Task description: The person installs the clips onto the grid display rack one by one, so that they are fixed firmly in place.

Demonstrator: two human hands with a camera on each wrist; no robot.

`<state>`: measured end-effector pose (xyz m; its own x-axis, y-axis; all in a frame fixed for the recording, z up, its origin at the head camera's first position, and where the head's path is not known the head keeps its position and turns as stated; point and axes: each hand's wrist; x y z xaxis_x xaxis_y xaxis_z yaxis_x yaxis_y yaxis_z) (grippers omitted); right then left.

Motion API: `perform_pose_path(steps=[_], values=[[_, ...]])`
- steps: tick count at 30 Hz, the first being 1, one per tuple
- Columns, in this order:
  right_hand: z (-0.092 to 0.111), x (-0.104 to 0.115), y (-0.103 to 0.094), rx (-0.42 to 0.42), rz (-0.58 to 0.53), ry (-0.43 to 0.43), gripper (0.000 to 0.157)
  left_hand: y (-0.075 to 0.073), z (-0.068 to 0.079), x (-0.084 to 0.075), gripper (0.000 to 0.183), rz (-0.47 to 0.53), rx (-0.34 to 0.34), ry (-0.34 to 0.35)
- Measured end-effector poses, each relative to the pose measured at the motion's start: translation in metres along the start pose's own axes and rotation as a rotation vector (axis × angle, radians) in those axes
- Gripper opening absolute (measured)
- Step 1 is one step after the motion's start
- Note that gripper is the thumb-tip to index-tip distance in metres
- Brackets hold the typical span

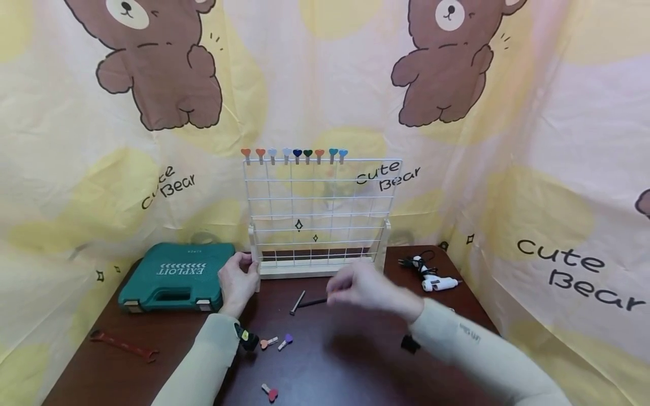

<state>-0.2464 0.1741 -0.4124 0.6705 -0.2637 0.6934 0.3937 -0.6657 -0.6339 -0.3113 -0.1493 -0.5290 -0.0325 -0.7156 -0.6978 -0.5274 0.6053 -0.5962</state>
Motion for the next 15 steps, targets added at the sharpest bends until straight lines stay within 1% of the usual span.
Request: perform_pose_path(steps=[2, 4, 5, 8, 10, 11, 13, 15], values=[[-0.015, 0.008, -0.03, -0.07, -0.031, 0.063, 0.009, 0.0, 0.0, 0.0, 0.011, 0.002, 0.002, -0.003], [-0.031, 0.017, -0.062, -0.146, -0.058, 0.13, 0.013, 0.0, 0.0, 0.001, 0.011, 0.004, 0.001, -0.006], [-0.04, 0.021, -0.077, -0.187, -0.068, 0.148, 0.015, -0.001, 0.0, 0.001, 0.011, 0.005, 0.0, -0.006], [-0.067, 0.032, -0.121, -0.322, -0.047, 0.16, 0.017, 0.0, -0.001, 0.001, 0.011, 0.003, -0.006, -0.003], [-0.083, 0.039, -0.146, -0.413, -0.012, 0.144, 0.017, 0.001, -0.001, 0.001, 0.011, 0.0, -0.011, 0.0], [-0.091, 0.04, -0.157, -0.458, 0.014, 0.111, 0.015, 0.001, -0.001, 0.002, 0.011, -0.003, -0.013, 0.002], [-0.104, 0.043, -0.174, -0.523, 0.067, 0.089, 0.015, 0.002, -0.001, 0.002, 0.011, -0.006, -0.014, 0.003], [-0.112, 0.044, -0.184, -0.547, 0.112, 0.082, 0.013, 0.003, 0.0, 0.002, 0.011, -0.007, -0.014, 0.0]])
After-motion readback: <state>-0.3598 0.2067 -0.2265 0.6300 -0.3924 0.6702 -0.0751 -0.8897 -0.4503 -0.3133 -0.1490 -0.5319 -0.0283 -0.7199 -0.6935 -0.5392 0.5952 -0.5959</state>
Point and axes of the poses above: each hand's wrist, its own z-axis away from the middle knuckle, its own y-axis out of the palm, x = y × z, and after that the axes turned 11 degrees about -z, right-handed
